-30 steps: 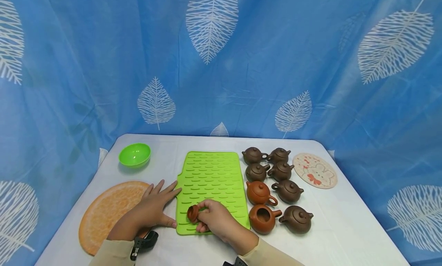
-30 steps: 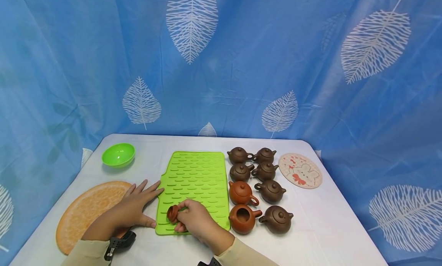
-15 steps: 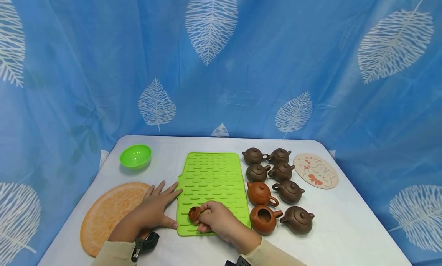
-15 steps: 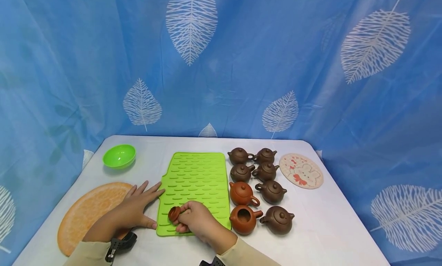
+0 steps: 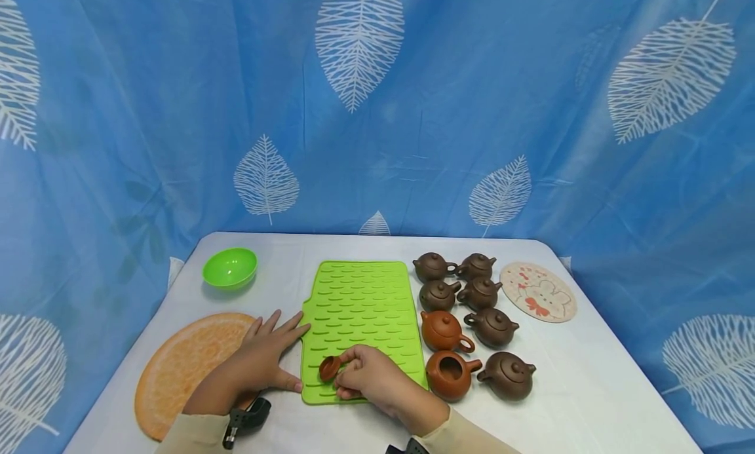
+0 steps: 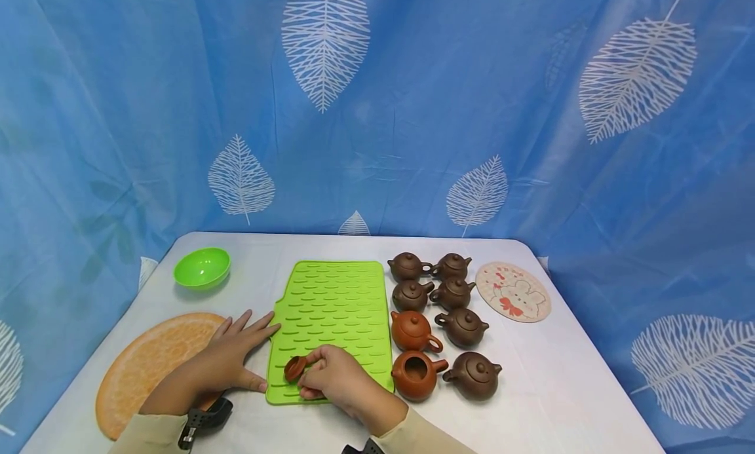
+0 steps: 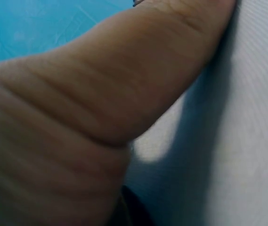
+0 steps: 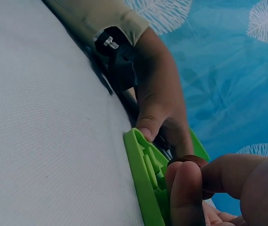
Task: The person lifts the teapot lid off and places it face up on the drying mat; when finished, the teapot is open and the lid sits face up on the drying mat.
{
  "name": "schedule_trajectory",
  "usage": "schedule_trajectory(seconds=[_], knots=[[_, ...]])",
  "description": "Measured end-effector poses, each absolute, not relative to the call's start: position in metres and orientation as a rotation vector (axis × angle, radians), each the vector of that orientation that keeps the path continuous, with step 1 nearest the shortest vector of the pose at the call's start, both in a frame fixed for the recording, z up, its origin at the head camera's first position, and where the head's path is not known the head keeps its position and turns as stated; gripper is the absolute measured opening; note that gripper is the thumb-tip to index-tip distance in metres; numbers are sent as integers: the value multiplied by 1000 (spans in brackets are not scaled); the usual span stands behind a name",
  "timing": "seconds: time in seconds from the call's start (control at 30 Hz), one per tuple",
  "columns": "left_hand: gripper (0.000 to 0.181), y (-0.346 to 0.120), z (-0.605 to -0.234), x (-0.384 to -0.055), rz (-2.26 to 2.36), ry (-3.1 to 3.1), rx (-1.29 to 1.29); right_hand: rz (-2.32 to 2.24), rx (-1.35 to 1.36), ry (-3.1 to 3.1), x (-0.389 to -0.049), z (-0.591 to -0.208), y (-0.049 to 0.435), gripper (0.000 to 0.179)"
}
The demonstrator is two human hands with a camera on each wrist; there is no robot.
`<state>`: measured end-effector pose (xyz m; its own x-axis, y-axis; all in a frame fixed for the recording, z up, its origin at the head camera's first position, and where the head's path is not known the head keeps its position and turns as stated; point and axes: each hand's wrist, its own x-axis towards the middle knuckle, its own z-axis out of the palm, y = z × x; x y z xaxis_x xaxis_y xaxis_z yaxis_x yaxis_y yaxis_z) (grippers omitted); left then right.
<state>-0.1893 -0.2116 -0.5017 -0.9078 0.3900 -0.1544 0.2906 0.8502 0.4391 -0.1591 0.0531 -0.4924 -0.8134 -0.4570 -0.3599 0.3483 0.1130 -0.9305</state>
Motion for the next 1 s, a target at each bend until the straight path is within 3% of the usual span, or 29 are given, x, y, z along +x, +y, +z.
schedule_trajectory(seconds=[0.4, 0.83, 1.0], knots=[[128, -212, -501, -187, 620, 2800, 532, -1743, -154, 1867, -160, -477, 72, 52], [129, -212, -502, -189, 628, 2788, 540, -1631, -431, 2141, -166, -426, 139, 32], [129, -212, -501, -189, 626, 2786, 538, -1625, -398, 2258, -166, -417, 167, 29]])
